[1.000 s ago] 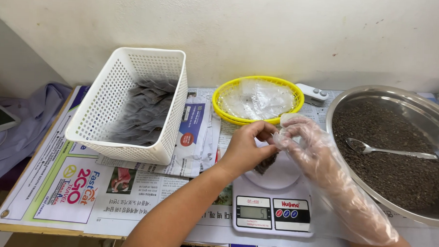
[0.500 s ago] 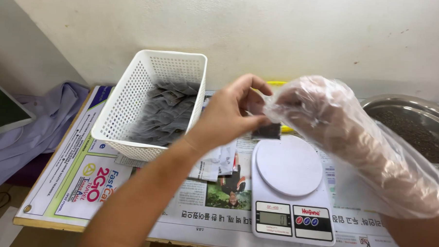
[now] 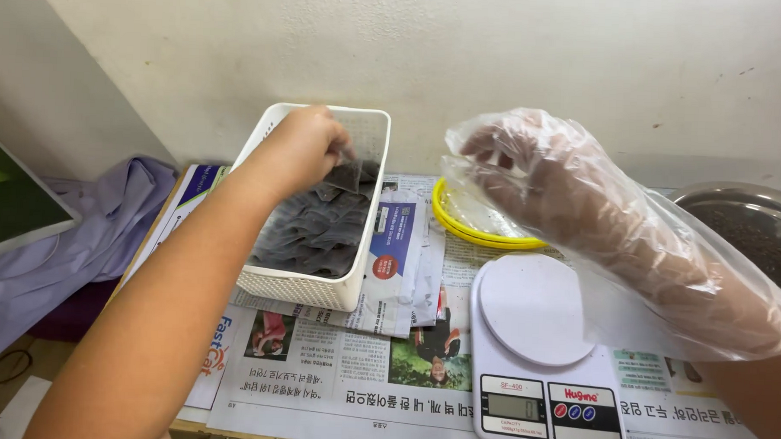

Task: Portioning and weighing seeds into small plastic bags using a spoon and digital scale.

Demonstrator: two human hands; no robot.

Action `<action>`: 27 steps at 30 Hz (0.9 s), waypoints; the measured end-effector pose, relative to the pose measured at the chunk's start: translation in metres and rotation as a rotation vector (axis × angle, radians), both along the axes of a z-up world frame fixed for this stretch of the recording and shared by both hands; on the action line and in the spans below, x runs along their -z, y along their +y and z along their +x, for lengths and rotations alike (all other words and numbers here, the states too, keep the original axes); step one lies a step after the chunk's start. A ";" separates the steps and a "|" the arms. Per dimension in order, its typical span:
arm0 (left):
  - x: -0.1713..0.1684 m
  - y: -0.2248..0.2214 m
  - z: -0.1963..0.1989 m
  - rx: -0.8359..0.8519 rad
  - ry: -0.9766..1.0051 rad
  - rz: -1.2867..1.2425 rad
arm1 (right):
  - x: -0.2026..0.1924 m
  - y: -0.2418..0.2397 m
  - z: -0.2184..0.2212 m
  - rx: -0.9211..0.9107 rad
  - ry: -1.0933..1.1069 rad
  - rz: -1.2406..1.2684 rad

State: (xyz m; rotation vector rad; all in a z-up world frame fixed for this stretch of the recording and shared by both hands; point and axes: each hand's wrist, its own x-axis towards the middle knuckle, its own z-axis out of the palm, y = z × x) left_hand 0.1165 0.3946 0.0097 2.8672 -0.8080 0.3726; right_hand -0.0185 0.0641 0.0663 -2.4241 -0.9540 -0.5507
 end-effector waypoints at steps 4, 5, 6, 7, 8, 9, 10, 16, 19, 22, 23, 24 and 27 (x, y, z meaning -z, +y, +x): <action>0.042 0.003 0.031 -0.005 0.006 -0.183 | 0.005 -0.024 -0.004 0.098 0.095 -0.059; 0.052 0.002 0.040 -0.011 -0.032 -0.177 | 0.006 -0.029 -0.005 0.105 0.059 -0.057; 0.058 -0.001 0.044 -0.013 -0.031 -0.177 | 0.008 -0.033 -0.006 0.103 0.060 -0.057; 0.064 -0.005 0.047 -0.012 -0.019 -0.180 | 0.010 -0.036 -0.007 0.089 0.037 -0.040; 0.068 -0.009 0.052 -0.010 -0.008 -0.182 | 0.012 -0.041 -0.008 0.076 0.012 -0.020; 0.066 -0.014 0.051 -0.010 -0.008 -0.180 | 0.016 -0.043 -0.008 0.076 0.012 -0.018; 0.064 -0.019 0.050 -0.047 0.020 -0.185 | 0.020 -0.045 -0.008 0.049 0.019 0.026; 0.069 -0.027 0.051 -0.088 0.044 -0.196 | 0.011 -0.041 -0.026 -0.022 -0.063 0.033; 0.064 -0.032 0.034 -0.179 0.087 0.038 | 0.014 -0.045 -0.030 0.005 -0.023 0.027; 0.084 -0.028 0.048 -0.131 -0.075 0.367 | 0.017 -0.047 -0.031 0.036 0.014 0.020; 0.094 -0.025 0.057 -0.044 -0.231 0.491 | 0.018 -0.048 -0.032 0.051 0.039 0.019; 0.091 -0.031 0.061 -0.041 -0.232 0.491 | 0.018 -0.048 -0.033 0.055 0.039 0.019; 0.080 -0.046 0.069 -0.082 -0.150 0.644 | 0.017 -0.047 -0.037 0.045 0.040 -0.011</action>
